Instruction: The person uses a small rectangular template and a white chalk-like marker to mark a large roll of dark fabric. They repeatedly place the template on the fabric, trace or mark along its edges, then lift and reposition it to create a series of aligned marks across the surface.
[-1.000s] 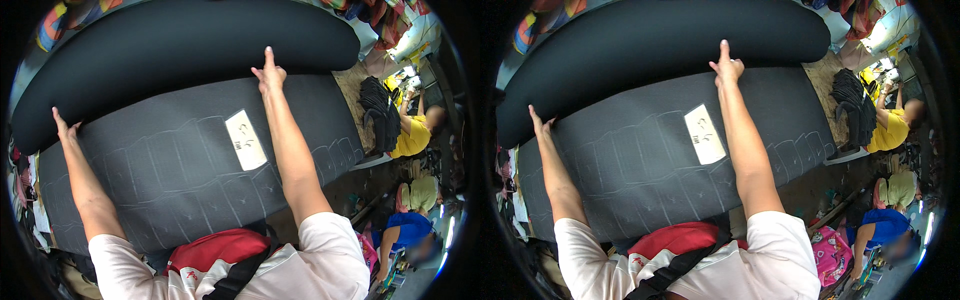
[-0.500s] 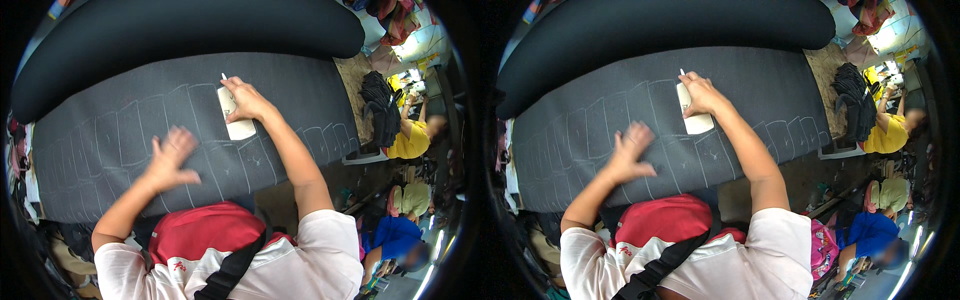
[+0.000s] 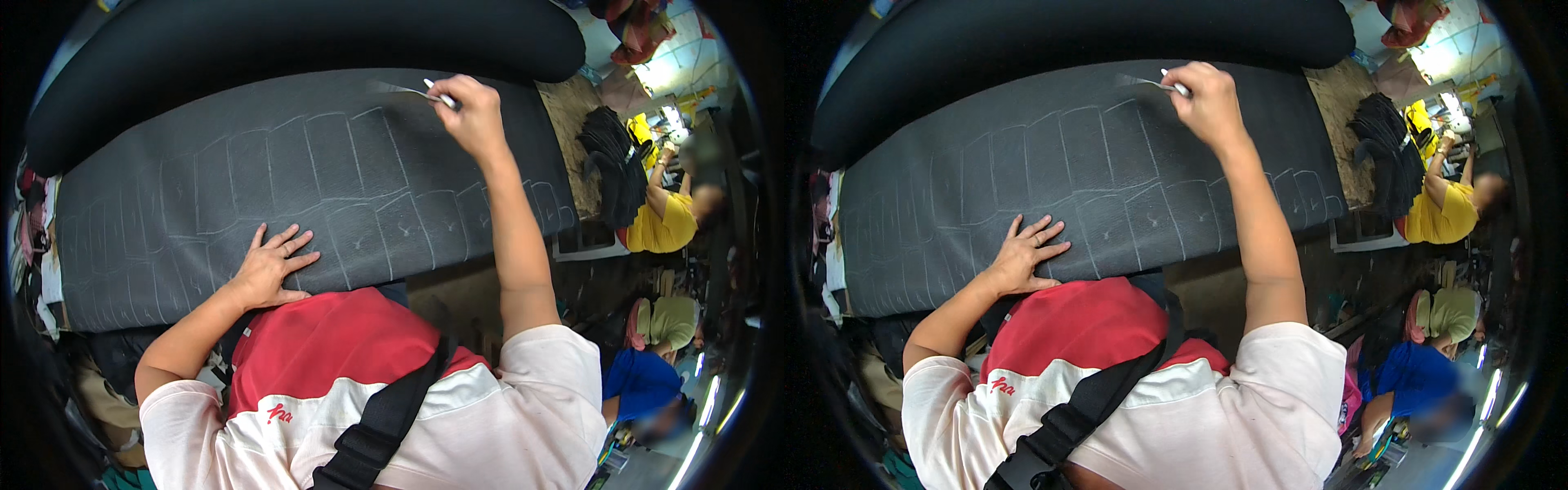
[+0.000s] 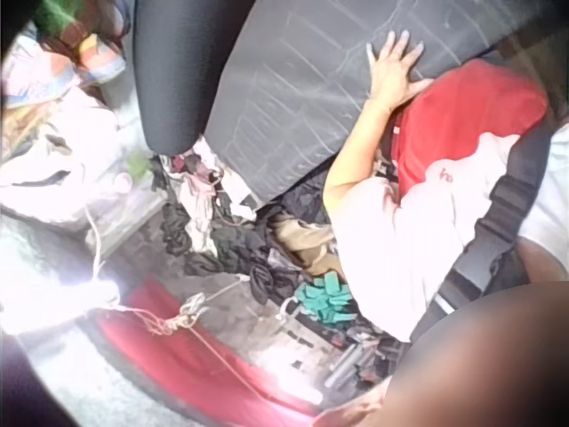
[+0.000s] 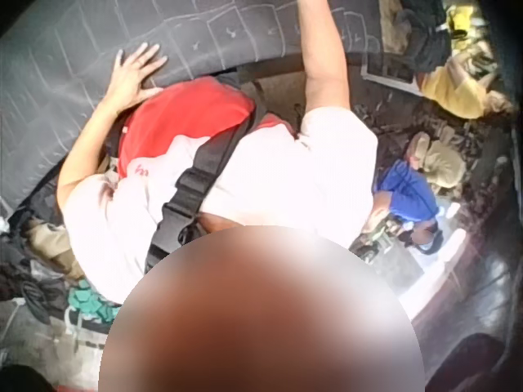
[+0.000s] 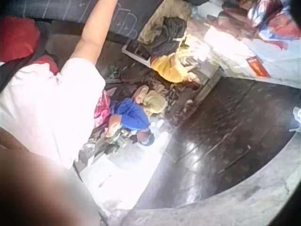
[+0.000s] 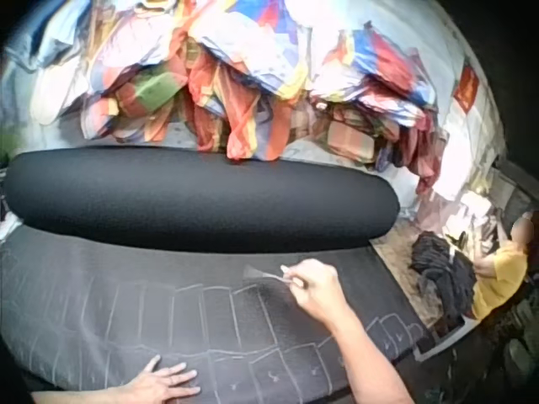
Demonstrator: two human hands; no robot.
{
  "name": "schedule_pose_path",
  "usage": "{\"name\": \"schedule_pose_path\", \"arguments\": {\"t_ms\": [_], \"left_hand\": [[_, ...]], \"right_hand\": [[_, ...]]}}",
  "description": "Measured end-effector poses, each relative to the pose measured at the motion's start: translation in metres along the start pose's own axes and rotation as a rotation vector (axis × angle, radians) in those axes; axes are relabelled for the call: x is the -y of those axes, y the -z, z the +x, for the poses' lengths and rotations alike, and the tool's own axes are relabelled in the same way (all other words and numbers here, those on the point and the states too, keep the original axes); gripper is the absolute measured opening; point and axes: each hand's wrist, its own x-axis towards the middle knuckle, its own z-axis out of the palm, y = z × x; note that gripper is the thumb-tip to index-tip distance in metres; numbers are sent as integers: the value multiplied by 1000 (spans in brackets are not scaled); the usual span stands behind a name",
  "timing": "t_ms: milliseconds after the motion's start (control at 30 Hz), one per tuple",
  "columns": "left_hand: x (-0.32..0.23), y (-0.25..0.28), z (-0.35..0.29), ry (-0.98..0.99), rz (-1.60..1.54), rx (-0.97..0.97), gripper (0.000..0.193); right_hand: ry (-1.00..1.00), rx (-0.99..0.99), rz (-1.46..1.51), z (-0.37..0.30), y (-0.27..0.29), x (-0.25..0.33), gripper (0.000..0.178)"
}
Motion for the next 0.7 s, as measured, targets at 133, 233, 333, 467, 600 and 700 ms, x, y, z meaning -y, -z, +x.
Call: {"name": "schedule_pose_path", "arguments": {"t_ms": [133, 233, 333, 467, 600, 700], "left_hand": [[11, 38, 32, -69, -137, 143, 56], [16, 49, 87, -32, -322, -156, 44], [11, 44, 158, 125, -250, -369, 43], [-6, 29, 231, 234, -83, -380, 73], [-14, 12, 244, 326, -52, -299, 84], [-12, 7, 241, 324, -69, -346, 84]], "right_hand": [[-14, 229, -207, -70, -1, 12, 23], [-338, 200, -132, -108, -14, -2, 40], [-607, 60, -133, -132, -30, -17, 47], [-631, 1, -115, -144, -46, -29, 49], [-648, 55, -69, -151, -43, -29, 49], [-604, 41, -48, -146, -41, -30, 42]]}}
